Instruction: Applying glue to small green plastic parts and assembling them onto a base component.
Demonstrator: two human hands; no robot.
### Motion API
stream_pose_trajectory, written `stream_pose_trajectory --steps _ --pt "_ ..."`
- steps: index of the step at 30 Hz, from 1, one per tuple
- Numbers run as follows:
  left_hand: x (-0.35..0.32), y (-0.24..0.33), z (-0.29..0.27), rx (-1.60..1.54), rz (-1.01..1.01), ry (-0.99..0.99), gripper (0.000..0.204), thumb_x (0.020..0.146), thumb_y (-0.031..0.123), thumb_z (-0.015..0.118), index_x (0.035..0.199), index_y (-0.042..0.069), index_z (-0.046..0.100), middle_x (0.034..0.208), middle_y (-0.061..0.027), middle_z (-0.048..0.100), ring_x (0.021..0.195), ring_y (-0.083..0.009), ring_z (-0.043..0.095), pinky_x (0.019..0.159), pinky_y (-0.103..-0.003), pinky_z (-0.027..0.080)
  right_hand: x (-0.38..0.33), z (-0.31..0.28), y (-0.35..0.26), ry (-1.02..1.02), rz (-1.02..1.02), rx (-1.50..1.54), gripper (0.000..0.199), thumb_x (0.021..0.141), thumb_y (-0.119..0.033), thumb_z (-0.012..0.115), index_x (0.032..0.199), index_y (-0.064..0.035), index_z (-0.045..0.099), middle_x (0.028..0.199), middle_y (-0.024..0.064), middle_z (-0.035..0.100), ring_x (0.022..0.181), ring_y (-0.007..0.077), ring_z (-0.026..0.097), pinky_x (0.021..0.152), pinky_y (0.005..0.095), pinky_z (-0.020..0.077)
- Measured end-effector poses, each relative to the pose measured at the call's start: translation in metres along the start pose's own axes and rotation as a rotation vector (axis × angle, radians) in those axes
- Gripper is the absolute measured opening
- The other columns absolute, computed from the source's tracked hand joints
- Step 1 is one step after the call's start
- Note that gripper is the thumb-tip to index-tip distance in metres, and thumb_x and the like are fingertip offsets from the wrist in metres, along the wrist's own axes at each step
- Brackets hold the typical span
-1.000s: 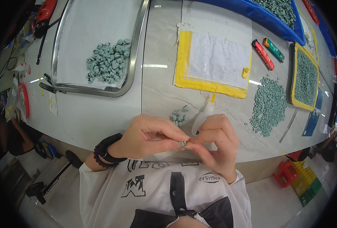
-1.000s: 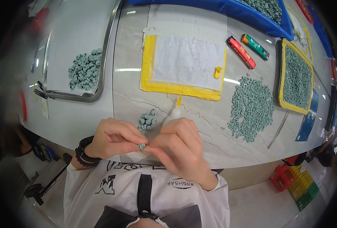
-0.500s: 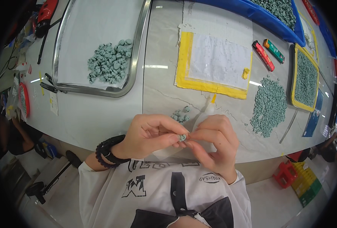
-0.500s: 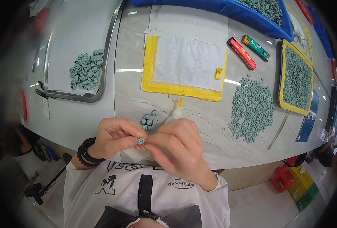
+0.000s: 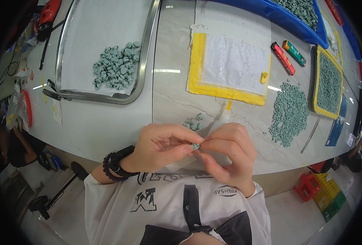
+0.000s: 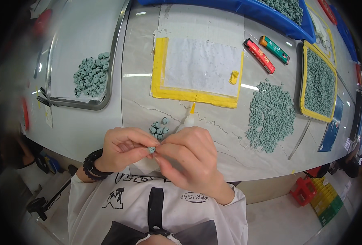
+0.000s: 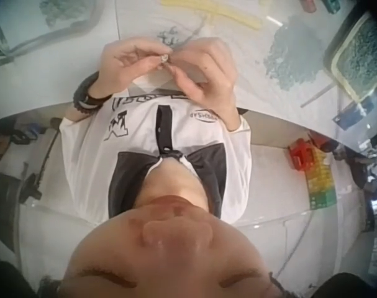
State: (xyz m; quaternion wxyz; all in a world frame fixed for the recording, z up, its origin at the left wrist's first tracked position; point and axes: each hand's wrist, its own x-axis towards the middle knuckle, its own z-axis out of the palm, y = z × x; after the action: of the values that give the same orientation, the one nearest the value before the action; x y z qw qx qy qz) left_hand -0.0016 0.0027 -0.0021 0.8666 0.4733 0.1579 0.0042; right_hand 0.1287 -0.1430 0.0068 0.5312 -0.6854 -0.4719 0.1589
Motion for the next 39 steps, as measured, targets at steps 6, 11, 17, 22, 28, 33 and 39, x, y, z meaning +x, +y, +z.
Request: stream_pose_trajectory --steps 6,11,17,22,28,33,39 --pt "-0.001 0.0 0.0 0.088 0.017 0.013 0.023 0.081 -0.013 0.053 0.103 -0.01 0.059 0.103 -0.0211 0.061 0.092 -0.0215 0.063 0.079 -0.029 0.053 -0.003 0.004 0.004 0.013 -0.014 -0.012 0.026 0.058 0.0 0.073 0.081 -0.0044 0.062 0.08 0.0069 0.061 0.07 0.0216 0.057 0.063 0.0311 0.0421" --pt "0.001 -0.001 0.0 0.226 0.119 -0.006 0.024 0.079 -0.015 0.053 0.101 -0.009 0.06 0.101 -0.0215 0.062 0.091 -0.0222 0.063 0.08 -0.03 0.052 -0.003 0.007 0.003 0.034 -0.044 -0.039 0.027 0.056 -0.001 0.072 0.081 -0.0056 0.062 0.082 0.0049 0.062 0.069 0.0213 0.057 0.062 0.0308 0.0406" --pt "-0.001 -0.008 -0.002 0.219 0.222 -0.004 0.023 0.079 -0.014 0.052 0.1 -0.008 0.06 0.101 -0.023 0.062 0.093 -0.0231 0.063 0.081 -0.031 0.052 -0.008 0.014 0.002 0.066 -0.052 -0.059 0.025 0.057 -0.001 0.071 0.08 -0.0052 0.061 0.086 0.0073 0.062 0.07 0.0226 0.057 0.06 0.0314 0.0421" --pt "0.001 -0.009 0.005 0.018 0.198 0.047 0.023 0.081 -0.013 0.051 0.102 -0.009 0.058 0.103 -0.0241 0.062 0.094 -0.0236 0.063 0.08 -0.031 0.052 -0.011 0.011 -0.001 0.066 -0.052 -0.108 0.024 0.062 0.0 0.072 0.083 -0.0037 0.062 0.098 0.0144 0.059 0.079 0.0233 0.057 0.061 0.0288 0.046" --pt "-0.001 -0.006 0.004 0.011 0.105 0.036 0.023 0.083 -0.012 0.051 0.105 -0.009 0.057 0.107 -0.0249 0.061 0.096 -0.0228 0.063 0.079 -0.03 0.053 -0.014 0.011 -0.002 0.07 -0.015 -0.129 0.023 0.063 0.0 0.072 0.084 -0.0039 0.062 0.102 0.0154 0.057 0.081 0.0237 0.057 0.062 0.0293 0.0466" --pt "-0.001 -0.006 0.003 0.028 0.102 0.031 0.024 0.084 -0.011 0.051 0.107 -0.009 0.056 0.108 -0.0249 0.061 0.097 -0.0225 0.063 0.08 -0.029 0.053 -0.012 0.011 -0.002 0.067 -0.027 -0.153 0.023 0.063 0.001 0.072 0.084 -0.0037 0.062 0.101 0.0153 0.057 0.082 0.024 0.057 0.065 0.0306 0.0466" --pt "-0.001 -0.007 0.003 0.025 0.1 0.031 0.024 0.084 -0.012 0.05 0.107 -0.009 0.056 0.109 -0.0248 0.06 0.099 -0.0229 0.062 0.081 -0.03 0.053 -0.011 0.014 0.001 0.127 -0.037 -0.16 0.024 0.06 -0.002 0.072 0.083 -0.0046 0.063 0.096 0.0124 0.06 0.075 0.023 0.058 0.061 0.0308 0.0444"
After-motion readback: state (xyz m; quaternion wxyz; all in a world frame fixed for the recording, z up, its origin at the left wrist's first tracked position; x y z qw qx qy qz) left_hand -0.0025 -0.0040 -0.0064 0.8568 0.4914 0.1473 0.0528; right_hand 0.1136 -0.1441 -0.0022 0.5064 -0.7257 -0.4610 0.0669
